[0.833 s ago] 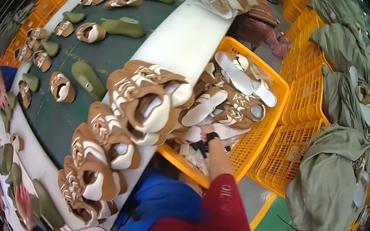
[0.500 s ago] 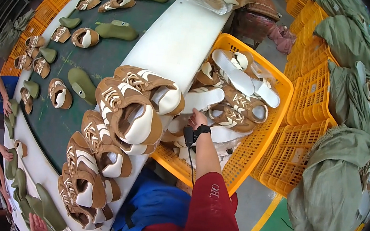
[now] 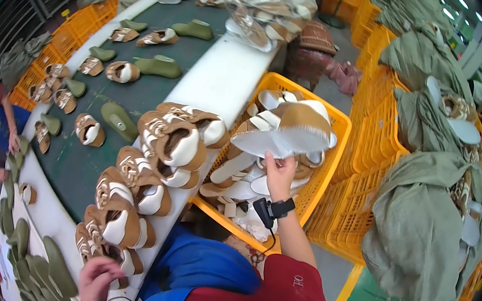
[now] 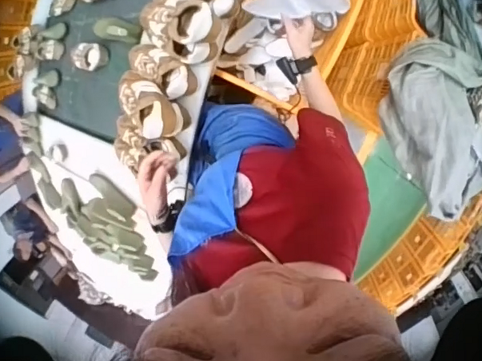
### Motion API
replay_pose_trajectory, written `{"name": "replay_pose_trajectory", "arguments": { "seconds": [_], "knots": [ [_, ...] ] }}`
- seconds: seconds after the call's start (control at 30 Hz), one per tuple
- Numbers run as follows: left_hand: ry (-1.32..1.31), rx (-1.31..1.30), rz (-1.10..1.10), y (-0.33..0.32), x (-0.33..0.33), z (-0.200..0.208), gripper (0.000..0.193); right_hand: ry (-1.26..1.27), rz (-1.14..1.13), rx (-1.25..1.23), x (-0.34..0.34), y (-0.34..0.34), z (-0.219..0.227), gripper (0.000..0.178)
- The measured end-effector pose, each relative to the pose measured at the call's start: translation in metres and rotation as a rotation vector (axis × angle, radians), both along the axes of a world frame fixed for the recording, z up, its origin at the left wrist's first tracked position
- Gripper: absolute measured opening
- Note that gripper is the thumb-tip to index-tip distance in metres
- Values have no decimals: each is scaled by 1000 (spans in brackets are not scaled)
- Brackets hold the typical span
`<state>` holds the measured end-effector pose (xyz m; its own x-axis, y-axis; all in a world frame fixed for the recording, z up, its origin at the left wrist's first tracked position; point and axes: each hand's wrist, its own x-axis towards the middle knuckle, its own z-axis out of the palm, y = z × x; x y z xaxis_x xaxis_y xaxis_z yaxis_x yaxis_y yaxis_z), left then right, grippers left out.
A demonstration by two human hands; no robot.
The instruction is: Organizing and inspecting shoes on a conveyor belt and placing them into a crate.
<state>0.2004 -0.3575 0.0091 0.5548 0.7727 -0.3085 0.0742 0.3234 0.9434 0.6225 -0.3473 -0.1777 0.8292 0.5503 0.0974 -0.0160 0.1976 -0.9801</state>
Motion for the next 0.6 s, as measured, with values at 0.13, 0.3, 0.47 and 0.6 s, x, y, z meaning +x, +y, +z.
{"name": "replay_pose_trajectory", "arguments": {
  "seconds": [0.13, 0.3, 0.47, 0.6],
  "knots": [
    [-68, -45, -324, 4, 44, -5, 41, -746, -34, -151, -38, -2, 50, 26],
    [-239, 68, -134, 7, 56, 9, 73, -1089, 306, 346, -96, 44, 129, 24],
    [-369, 170, 97, 24, 68, 9, 83, -1087, 441, 494, -150, 83, 149, 28],
    [-214, 277, 312, 37, 68, 0, 77, -924, 566, 422, -163, 89, 154, 30]
  ]
}}
